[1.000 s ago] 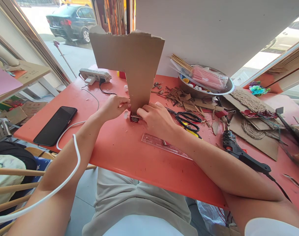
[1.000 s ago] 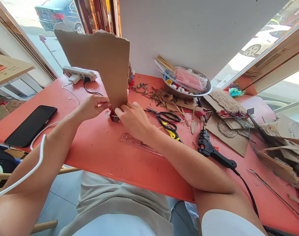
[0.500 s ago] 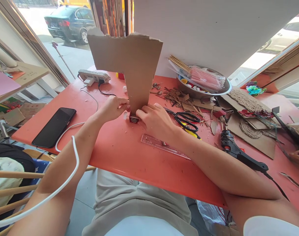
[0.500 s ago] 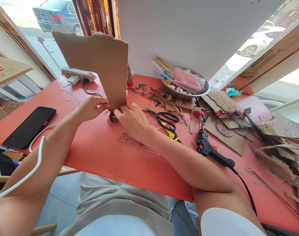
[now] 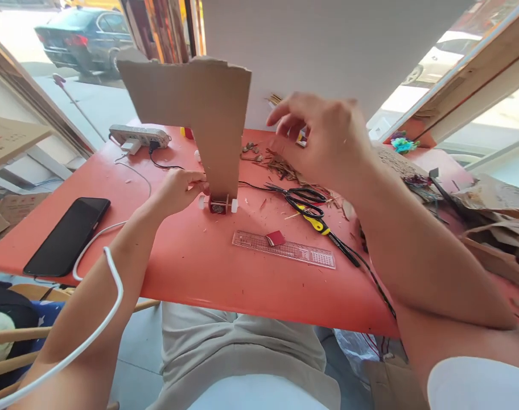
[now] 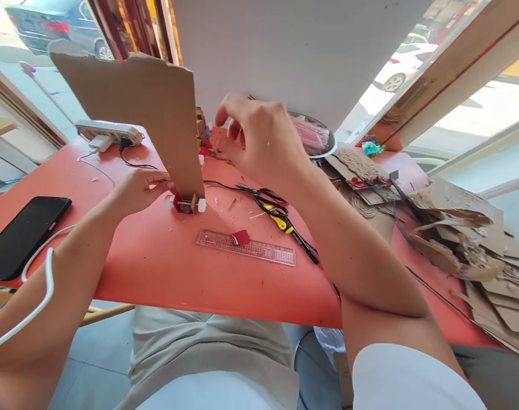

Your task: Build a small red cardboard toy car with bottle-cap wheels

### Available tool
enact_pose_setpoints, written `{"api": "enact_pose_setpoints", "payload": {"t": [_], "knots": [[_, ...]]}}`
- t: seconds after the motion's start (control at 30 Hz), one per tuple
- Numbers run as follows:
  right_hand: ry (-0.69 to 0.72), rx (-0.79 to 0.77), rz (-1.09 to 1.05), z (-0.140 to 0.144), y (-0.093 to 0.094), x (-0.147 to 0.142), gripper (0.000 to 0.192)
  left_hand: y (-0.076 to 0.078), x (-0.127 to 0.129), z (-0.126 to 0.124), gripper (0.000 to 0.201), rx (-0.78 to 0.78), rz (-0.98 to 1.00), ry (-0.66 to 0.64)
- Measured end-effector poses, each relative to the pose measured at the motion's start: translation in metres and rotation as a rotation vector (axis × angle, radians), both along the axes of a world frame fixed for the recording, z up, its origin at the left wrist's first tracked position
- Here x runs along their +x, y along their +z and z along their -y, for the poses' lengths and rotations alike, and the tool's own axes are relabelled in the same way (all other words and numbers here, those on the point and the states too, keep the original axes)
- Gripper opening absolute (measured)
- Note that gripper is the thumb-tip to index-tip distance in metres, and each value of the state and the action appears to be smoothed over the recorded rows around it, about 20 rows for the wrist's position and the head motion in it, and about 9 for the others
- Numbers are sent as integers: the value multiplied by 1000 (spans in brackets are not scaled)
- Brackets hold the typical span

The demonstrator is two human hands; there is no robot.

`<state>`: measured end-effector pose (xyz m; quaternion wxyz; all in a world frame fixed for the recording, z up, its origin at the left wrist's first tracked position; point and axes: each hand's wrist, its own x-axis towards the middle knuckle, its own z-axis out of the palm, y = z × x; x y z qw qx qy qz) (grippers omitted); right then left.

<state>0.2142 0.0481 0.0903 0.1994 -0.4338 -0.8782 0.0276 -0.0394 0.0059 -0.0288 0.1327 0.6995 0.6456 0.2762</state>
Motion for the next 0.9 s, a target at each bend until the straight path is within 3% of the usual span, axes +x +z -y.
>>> {"api": "enact_pose_setpoints", "payload": {"t": [0.07, 0.17, 0.43, 0.53, 0.7, 0.8, 0.9], "knots": [[-88, 9, 10, -2, 10, 12, 27, 3, 0, 1, 28, -27, 1, -1], [-151, -2, 40, -11, 9, 38, 25, 4, -1, 4, 29, -37, 15, -29], [-139, -101, 254, -50, -39, 121, 22, 21, 12, 8, 26, -83, -6, 73], [-163, -147, 353, -51, -51, 126, 32, 21, 11, 8, 28, -88, -18, 74], [-261, -235, 514, -40, -64, 111, 39, 5, 2, 6, 35, 6, -20, 65], [-298, -225, 510, -37, -66, 108, 39, 3, 0, 4, 34, 0, -2, 64], [-294, -154, 415, -42, -64, 117, 32, 10, 3, 5, 35, -30, -13, 53]]}}
